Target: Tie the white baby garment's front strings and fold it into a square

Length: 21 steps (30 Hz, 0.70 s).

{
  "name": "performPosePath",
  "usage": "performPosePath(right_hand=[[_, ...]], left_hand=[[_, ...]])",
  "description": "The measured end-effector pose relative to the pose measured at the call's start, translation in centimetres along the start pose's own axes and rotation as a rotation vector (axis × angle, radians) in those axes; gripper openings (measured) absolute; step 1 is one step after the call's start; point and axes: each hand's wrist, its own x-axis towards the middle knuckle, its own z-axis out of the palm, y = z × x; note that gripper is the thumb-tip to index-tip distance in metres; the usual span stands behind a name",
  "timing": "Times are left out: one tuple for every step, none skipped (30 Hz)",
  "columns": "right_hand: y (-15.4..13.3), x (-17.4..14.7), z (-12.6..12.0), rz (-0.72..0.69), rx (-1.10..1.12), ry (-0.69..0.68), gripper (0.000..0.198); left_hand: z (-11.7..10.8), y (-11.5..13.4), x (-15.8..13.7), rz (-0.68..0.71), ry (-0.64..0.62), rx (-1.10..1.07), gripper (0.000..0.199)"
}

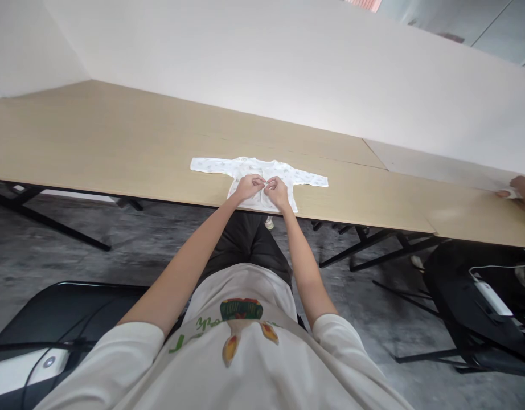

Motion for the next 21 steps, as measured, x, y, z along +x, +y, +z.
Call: performPosePath(right_hand=[[0.0, 0.0, 0.0, 0.002, 0.004, 0.005, 0.025], [0.1, 0.1, 0.1, 0.003, 0.009, 0.009, 0.025], [0.1, 0.1, 0.1, 0.004, 0.014, 0.016, 0.026], [0.1, 0.1, 0.1, 0.006, 0.016, 0.024, 0.026], [0.0, 0.1, 0.1, 0.008, 0.018, 0.032, 0.025], [0.0, 0.1, 0.1, 0.012, 0.018, 0.038, 0.025], [-0.1, 0.1, 0.0, 0.016, 0.016, 0.040, 0.023], [-0.2, 0.1, 0.0, 0.021, 0.013, 0.037, 0.020], [-0.3, 0.1, -0.1, 0.026, 0.010, 0.028, 0.018], [-0.4, 0.1, -0.1, 0.030, 0.006, 0.016, 0.016], [-0.5, 0.1, -0.2, 0.034, -0.001, 0.006, 0.016], [-0.5, 0.1, -0.1, 0.038, -0.013, -0.002, 0.016], [-0.6, 0.1, -0.1, 0.038, -0.027, -0.007, 0.018], [-0.6, 0.1, -0.1, 0.034, -0.043, -0.010, 0.019], [-0.7, 0.1, 0.0, 0.027, -0.061, -0.011, 0.020], [-0.8, 0.0, 0.0, 0.017, -0.081, -0.013, 0.021], [-0.8, 0.0, 0.1, 0.006, -0.103, -0.016, 0.021], [-0.9, -0.1, 0.1, -0.007, -0.126, -0.022, 0.022], [-1.0, -0.1, 0.0, -0.020, -0.151, -0.030, 0.022], [-1.2, 0.0, -0.1, -0.033, -0.180, -0.046, 0.022], [-1.3, 0.1, -0.2, -0.044, -0.212, -0.070, 0.022]], left_hand=[[0.0, 0.0, 0.0, 0.000, 0.003, 0.004, 0.027], [0.0, 0.0, 0.0, 0.003, 0.008, 0.011, 0.026], [0.0, 0.1, 0.1, 0.007, 0.012, 0.021, 0.025], [-0.1, 0.1, 0.1, 0.013, 0.016, 0.034, 0.024], [-0.1, 0.1, 0.1, 0.018, 0.021, 0.049, 0.024], [-0.1, 0.1, 0.1, 0.022, 0.025, 0.066, 0.023], [-0.2, 0.1, 0.1, 0.025, 0.029, 0.085, 0.023], [-0.2, 0.2, 0.1, 0.029, 0.033, 0.104, 0.022], [-0.2, 0.2, 0.1, 0.032, 0.035, 0.127, 0.022], [-0.2, 0.2, 0.1, 0.033, 0.035, 0.153, 0.022], [-0.2, 0.1, 0.1, 0.033, 0.035, 0.179, 0.022], [-0.2, 0.1, 0.1, 0.029, 0.034, 0.204, 0.022], [-0.2, 0.1, 0.1, 0.025, 0.035, 0.226, 0.022], [-0.2, 0.0, 0.2, 0.021, 0.036, 0.244, 0.022], [-0.1, -0.1, 0.2, 0.019, 0.037, 0.257, 0.022], [-0.1, -0.2, 0.3, 0.020, 0.038, 0.268, 0.022], [0.0, -0.3, 0.3, 0.024, 0.041, 0.280, 0.022], [0.0, -0.4, 0.3, 0.030, 0.048, 0.295, 0.023], [0.1, -0.5, 0.4, 0.038, 0.060, 0.313, 0.025], [0.1, -0.5, 0.4, 0.045, 0.073, 0.331, 0.028], [0.2, -0.6, 0.4, 0.051, 0.083, 0.348, 0.031]])
